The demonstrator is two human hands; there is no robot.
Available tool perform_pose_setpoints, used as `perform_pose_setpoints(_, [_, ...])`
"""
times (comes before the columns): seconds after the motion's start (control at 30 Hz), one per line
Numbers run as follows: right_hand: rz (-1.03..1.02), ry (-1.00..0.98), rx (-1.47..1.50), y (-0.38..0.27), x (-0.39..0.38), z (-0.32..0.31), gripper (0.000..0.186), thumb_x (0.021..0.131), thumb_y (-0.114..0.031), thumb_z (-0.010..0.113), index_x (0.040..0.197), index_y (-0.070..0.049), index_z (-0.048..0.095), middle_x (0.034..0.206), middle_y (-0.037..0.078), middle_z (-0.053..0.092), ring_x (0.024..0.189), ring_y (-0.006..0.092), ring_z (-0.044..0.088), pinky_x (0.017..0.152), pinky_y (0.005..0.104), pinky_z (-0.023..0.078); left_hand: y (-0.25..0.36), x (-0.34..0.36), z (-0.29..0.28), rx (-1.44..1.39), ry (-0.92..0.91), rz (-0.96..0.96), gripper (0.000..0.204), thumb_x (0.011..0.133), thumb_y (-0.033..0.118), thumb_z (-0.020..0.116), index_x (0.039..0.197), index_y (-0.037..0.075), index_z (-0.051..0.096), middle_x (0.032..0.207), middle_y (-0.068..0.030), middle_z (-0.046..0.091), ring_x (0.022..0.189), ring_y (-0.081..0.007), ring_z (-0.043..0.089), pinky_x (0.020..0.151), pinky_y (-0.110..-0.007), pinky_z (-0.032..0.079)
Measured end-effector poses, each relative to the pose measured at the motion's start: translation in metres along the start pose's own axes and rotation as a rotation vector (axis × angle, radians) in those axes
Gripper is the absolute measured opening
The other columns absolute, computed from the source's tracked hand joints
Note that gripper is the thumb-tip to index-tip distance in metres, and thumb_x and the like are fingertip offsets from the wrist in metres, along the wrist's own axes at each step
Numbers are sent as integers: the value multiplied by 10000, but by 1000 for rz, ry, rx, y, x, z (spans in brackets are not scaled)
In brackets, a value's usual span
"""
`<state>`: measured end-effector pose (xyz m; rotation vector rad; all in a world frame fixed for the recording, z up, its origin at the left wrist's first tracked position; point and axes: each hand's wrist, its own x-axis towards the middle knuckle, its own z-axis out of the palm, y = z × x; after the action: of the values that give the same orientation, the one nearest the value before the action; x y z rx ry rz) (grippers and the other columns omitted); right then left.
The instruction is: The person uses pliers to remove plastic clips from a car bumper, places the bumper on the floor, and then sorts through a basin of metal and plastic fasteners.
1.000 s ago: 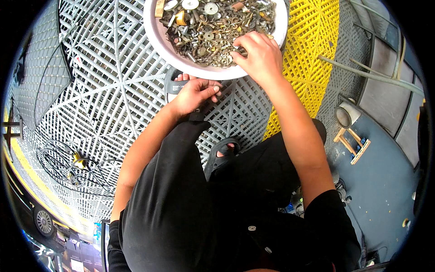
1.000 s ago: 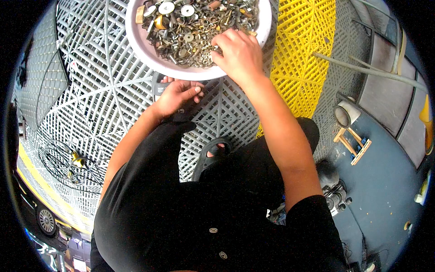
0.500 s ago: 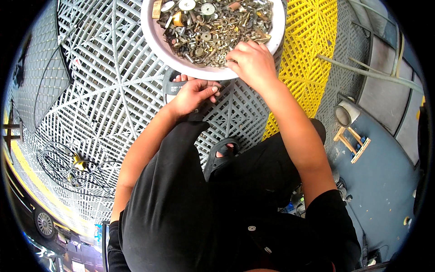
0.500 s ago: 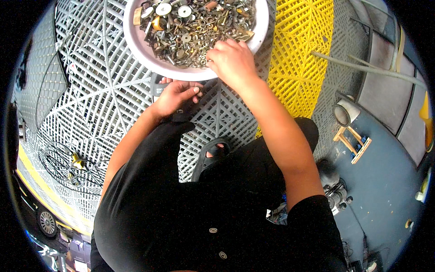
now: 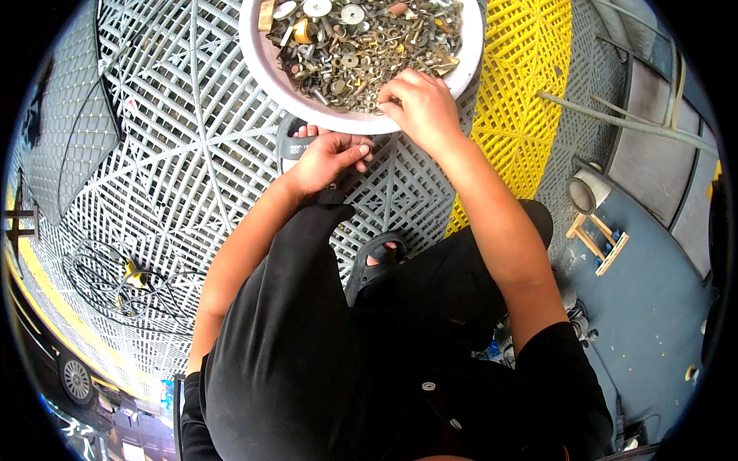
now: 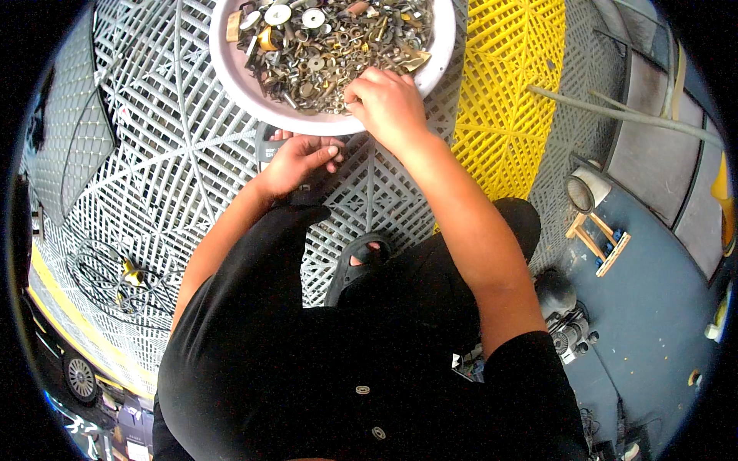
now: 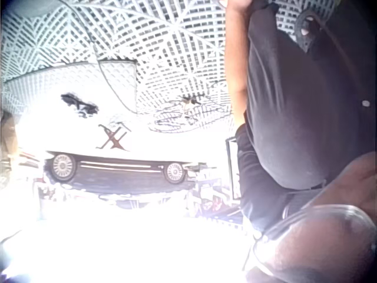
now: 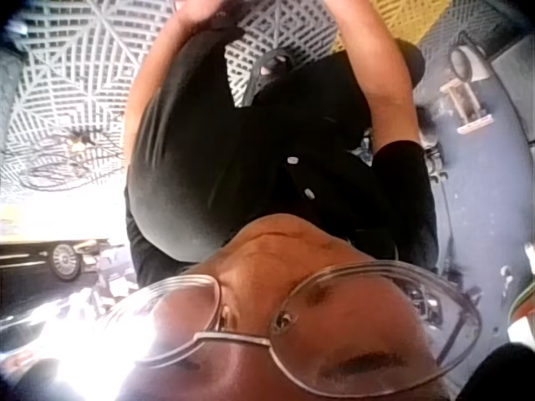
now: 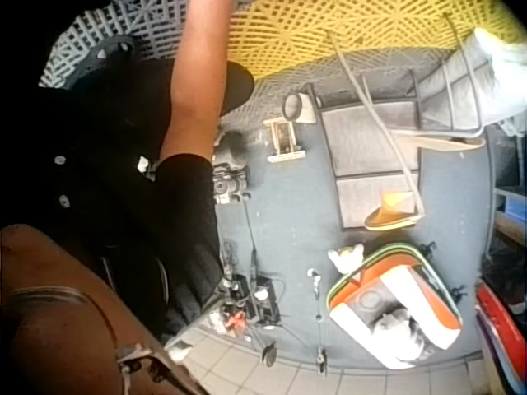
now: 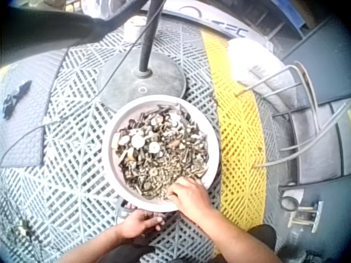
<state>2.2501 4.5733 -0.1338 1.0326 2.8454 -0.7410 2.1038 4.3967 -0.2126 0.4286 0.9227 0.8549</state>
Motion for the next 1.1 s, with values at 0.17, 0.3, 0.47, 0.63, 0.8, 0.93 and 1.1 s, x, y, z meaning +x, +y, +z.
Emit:
perform_pose_setpoints(0.17, [23, -15, -3, -2, 1, 1, 98, 808, -175, 769, 888, -154, 717, 950, -2, 671, 961, 237, 665, 859, 414, 479, 2, 0, 0, 8, 5, 2, 358, 1050, 232, 609, 1238, -72, 635, 1031, -38, 697, 844, -83, 645, 836, -242, 521])
perform_pose_setpoints(0.3, [-25, 67, -15, -8, 5, -6, 120, 816, -194, 780, 916, -158, 724, 999, 4, 673, 1016, 243, 641, 889, 415, 482, -2, 0, 0, 37, 8, 28, 333, 1047, 215, 612, 1218, -68, 644, 1004, -32, 692, 837, -86, 642, 828, -245, 521])
perform_pose_setpoints(0.47, [-172, 356, -119, -12, 55, -27, 212, 855, -219, 760, 1054, -156, 721, 1123, 28, 667, 1117, 268, 602, 971, 418, 498, 4, 0, 0, 88, -24, 34, 321, 1053, 190, 601, 1256, -58, 621, 1008, -29, 681, 862, -89, 641, 832, -252, 517])
perform_pose_setpoints(0.63, [-177, 132, -94, -38, 128, -60, 490, 951, -333, 638, 1386, -109, 598, 1479, 172, 528, 1413, 356, 443, 1175, 477, 350, 2, -1, 0, 88, -7, 14, 327, 1053, 197, 601, 1256, -58, 622, 1015, -31, 683, 870, -94, 642, 838, -258, 518])
perform_pose_setpoints(0.8, [-131, 18, -156, -50, 154, -43, 557, 951, -464, 599, 1377, -106, 601, 1484, 214, 502, 1400, 395, 445, 1173, 502, 338, 7, -2, 3, 74, 20, 32, 323, 1044, 200, 615, 1221, -69, 644, 965, -28, 692, 839, -91, 651, 825, -245, 520])
perform_pose_setpoints(0.93, [-161, -43, -221, -59, 147, -51, 600, 901, -533, 648, 1318, -102, 631, 1395, 225, 541, 1328, 410, 484, 1125, 520, 370, 8, -5, 3, 78, 48, 41, 312, 1047, 201, 610, 1210, -62, 651, 971, -30, 694, 840, -90, 649, 826, -248, 518])
perform_pose_setpoints(1.1, [-231, 4, -215, -48, 134, -48, 607, 858, -556, 695, 1265, -107, 653, 1328, 197, 575, 1278, 395, 506, 1080, 514, 400, 16, -4, 2, 83, 2, 26, 324, 1051, 198, 601, 1244, -61, 621, 1009, -38, 684, 871, -99, 648, 856, -256, 511])
